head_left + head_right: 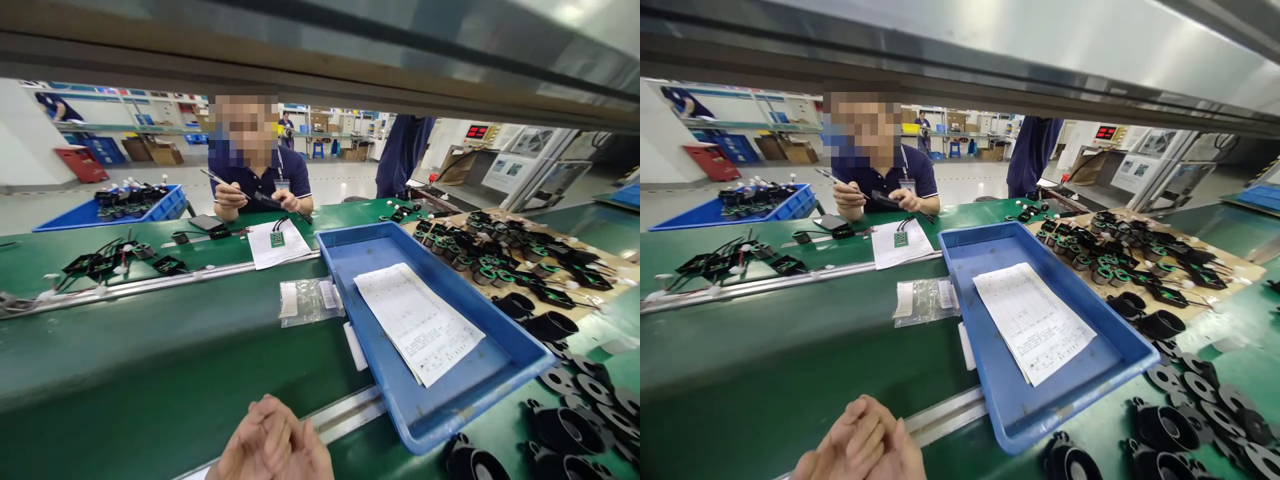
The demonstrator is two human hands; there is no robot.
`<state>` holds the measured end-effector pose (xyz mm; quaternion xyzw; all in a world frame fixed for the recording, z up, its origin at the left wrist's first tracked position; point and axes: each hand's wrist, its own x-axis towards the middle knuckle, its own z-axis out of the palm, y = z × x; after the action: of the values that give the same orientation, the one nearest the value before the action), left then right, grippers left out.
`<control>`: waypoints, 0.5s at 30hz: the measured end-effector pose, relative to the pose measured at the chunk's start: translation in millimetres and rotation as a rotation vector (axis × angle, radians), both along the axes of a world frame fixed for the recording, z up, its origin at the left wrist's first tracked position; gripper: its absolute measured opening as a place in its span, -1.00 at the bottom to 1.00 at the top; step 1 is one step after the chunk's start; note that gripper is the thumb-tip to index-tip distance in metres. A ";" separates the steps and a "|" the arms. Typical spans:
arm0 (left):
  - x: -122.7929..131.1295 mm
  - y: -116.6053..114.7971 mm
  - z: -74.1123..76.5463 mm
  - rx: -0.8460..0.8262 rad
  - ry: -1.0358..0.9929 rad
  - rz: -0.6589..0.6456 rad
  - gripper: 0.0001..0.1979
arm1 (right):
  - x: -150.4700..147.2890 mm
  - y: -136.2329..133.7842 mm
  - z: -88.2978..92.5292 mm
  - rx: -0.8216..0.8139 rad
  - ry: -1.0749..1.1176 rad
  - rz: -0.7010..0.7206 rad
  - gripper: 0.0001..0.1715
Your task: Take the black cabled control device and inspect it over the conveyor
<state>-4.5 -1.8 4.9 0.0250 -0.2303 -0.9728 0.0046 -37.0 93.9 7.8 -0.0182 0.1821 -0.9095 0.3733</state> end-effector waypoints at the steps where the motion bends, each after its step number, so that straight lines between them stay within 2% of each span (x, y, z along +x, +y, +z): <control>1: -3.0 1.6 1.7 -0.032 0.003 0.003 -0.50 | -2.3 1.8 1.3 -0.013 0.004 0.017 -0.22; 4: -13.6 13.9 8.7 -0.166 -0.028 0.015 -0.51 | -8.6 10.7 2.6 -0.039 -0.020 0.041 -0.31; 6: -16.5 25.6 15.7 -0.239 -0.147 0.077 -0.56 | -9.7 16.2 -1.1 -0.044 -0.054 0.040 -0.37; 8: -9.1 33.4 22.9 -0.334 -0.304 0.185 -0.60 | -7.7 18.7 -5.2 -0.013 -0.055 0.041 -0.37; 10: 12.5 31.6 27.1 -0.480 -0.436 0.322 -0.58 | -3.8 19.8 -0.1 0.121 0.020 0.036 -0.31; 12: 47.1 19.5 25.7 -0.681 -0.580 0.524 -0.53 | 0.6 25.2 25.8 0.353 0.223 0.019 -0.36; 13: 67.4 11.2 23.0 -0.809 -0.671 0.639 -0.50 | 3.0 31.3 48.4 0.470 0.385 0.000 -0.45; 15: 107.4 -4.7 15.8 -1.057 -0.792 0.869 -0.48 | 8.4 51.8 111.1 0.635 0.809 -0.061 -0.69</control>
<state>102.9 -6.5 20.6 0.4516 -0.6160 -0.5645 0.3130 -28.6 145.8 118.9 -0.2490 0.5797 -0.7399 0.2336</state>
